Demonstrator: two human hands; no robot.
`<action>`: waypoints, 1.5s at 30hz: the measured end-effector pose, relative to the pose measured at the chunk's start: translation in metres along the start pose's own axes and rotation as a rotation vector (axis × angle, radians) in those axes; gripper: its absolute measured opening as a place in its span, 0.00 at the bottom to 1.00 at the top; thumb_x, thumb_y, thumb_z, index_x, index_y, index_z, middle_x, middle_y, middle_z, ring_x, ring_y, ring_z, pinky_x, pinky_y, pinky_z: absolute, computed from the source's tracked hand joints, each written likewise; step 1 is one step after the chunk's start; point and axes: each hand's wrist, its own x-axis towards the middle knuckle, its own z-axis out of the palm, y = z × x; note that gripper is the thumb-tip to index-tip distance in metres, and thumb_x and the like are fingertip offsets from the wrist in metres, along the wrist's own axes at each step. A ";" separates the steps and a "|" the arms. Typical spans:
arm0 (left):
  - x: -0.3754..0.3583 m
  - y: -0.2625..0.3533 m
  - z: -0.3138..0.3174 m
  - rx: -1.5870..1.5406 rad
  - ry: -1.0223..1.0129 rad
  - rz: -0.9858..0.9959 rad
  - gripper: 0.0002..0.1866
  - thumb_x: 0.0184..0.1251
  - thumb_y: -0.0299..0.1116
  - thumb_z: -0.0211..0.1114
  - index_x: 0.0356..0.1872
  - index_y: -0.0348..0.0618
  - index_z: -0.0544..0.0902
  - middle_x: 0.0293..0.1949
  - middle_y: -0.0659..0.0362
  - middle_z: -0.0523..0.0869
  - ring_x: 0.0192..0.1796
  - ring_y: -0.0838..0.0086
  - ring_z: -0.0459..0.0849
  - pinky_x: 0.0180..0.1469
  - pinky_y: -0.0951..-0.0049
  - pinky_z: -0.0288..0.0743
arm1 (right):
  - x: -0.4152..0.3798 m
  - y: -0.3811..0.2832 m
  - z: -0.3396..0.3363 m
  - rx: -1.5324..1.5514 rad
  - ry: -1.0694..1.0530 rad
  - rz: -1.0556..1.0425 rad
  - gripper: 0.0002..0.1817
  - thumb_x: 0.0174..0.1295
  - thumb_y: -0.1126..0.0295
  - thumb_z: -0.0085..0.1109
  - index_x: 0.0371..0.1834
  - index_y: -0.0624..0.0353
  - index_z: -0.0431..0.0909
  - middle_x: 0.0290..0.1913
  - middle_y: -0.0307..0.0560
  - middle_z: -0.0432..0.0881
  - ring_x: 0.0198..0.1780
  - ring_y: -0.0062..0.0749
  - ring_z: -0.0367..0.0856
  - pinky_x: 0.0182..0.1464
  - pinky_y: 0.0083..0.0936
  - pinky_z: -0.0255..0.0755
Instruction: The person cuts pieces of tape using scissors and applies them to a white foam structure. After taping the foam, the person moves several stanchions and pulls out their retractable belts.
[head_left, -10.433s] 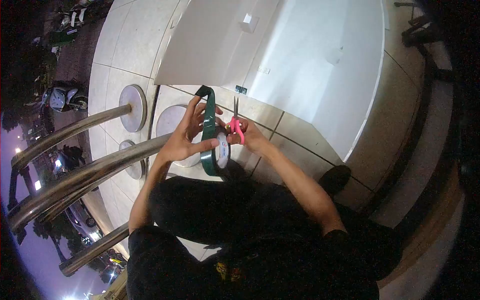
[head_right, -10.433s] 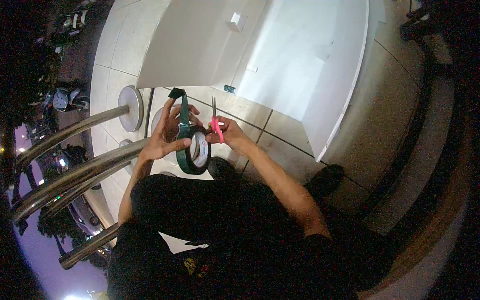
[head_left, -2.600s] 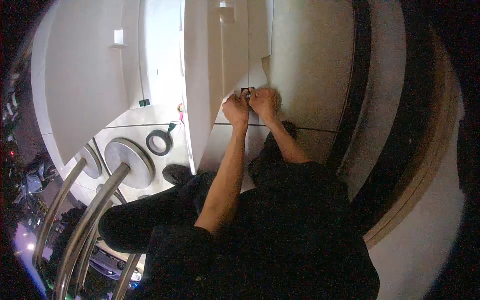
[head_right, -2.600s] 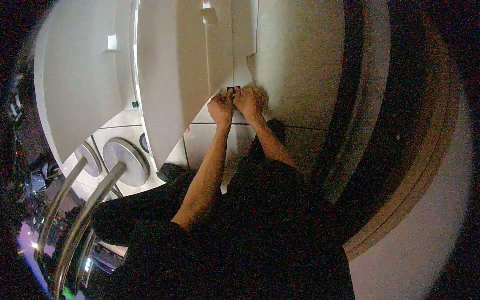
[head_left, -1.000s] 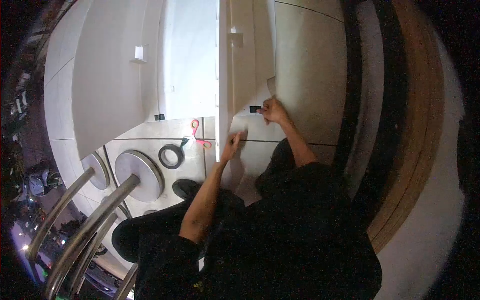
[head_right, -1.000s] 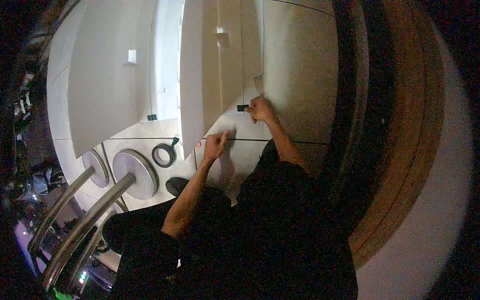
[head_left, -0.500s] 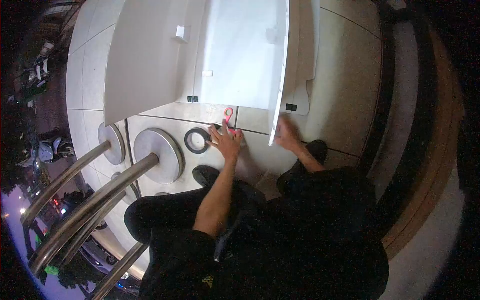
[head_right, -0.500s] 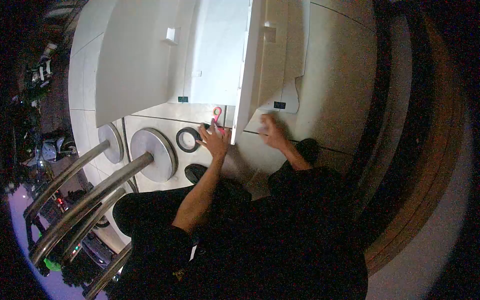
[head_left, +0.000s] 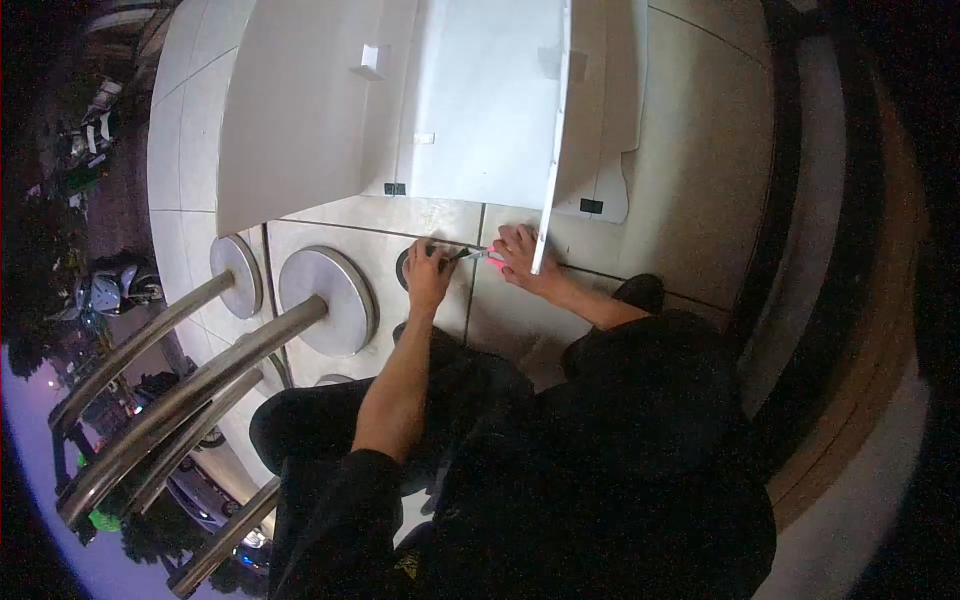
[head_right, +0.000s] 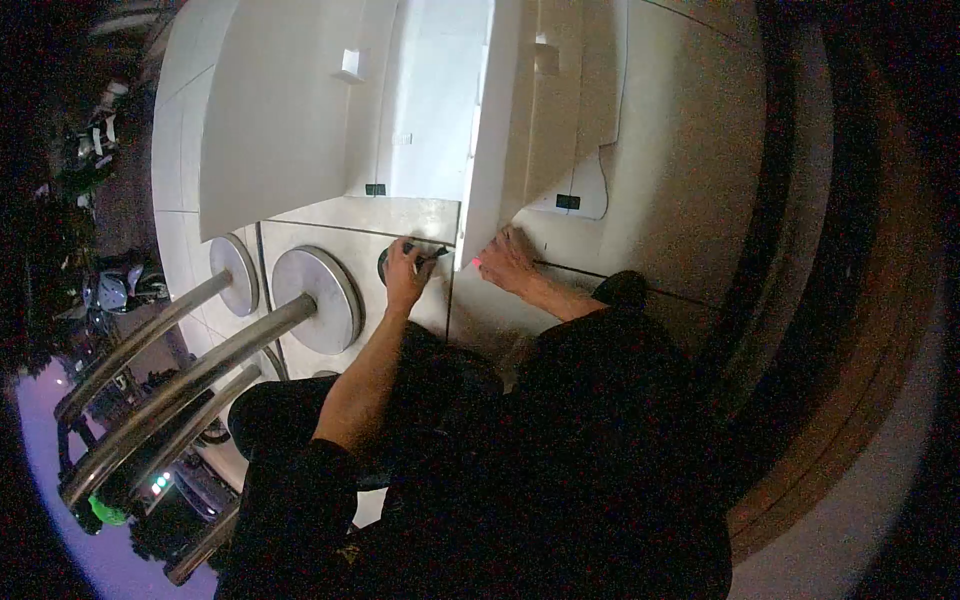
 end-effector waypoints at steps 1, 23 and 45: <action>-0.001 -0.010 0.005 -0.004 -0.021 -0.043 0.16 0.54 0.37 0.70 0.43 0.46 0.81 0.59 0.54 0.71 0.66 0.56 0.65 0.60 0.47 0.64 | 0.000 0.001 0.001 -0.005 0.024 0.025 0.26 0.49 0.57 0.65 0.50 0.57 0.73 0.55 0.47 0.69 0.54 0.43 0.67 0.52 0.41 0.68; 0.024 -0.019 -0.001 0.143 -0.492 0.277 0.11 0.57 0.25 0.59 0.43 0.41 0.76 0.44 0.45 0.81 0.50 0.49 0.78 0.48 0.50 0.77 | -0.011 0.002 -0.037 0.030 0.141 -0.042 0.08 0.60 0.69 0.53 0.40 0.58 0.73 0.32 0.47 0.78 0.34 0.40 0.81 0.36 0.38 0.78; 0.053 -0.001 -0.259 -0.617 -0.802 -0.039 0.06 0.61 0.27 0.70 0.29 0.38 0.80 0.30 0.58 0.86 0.39 0.75 0.85 0.41 0.73 0.79 | 0.005 -0.011 -0.108 0.968 -0.586 -0.007 0.39 0.42 0.54 0.80 0.52 0.63 0.70 0.50 0.55 0.78 0.45 0.39 0.84 0.52 0.34 0.77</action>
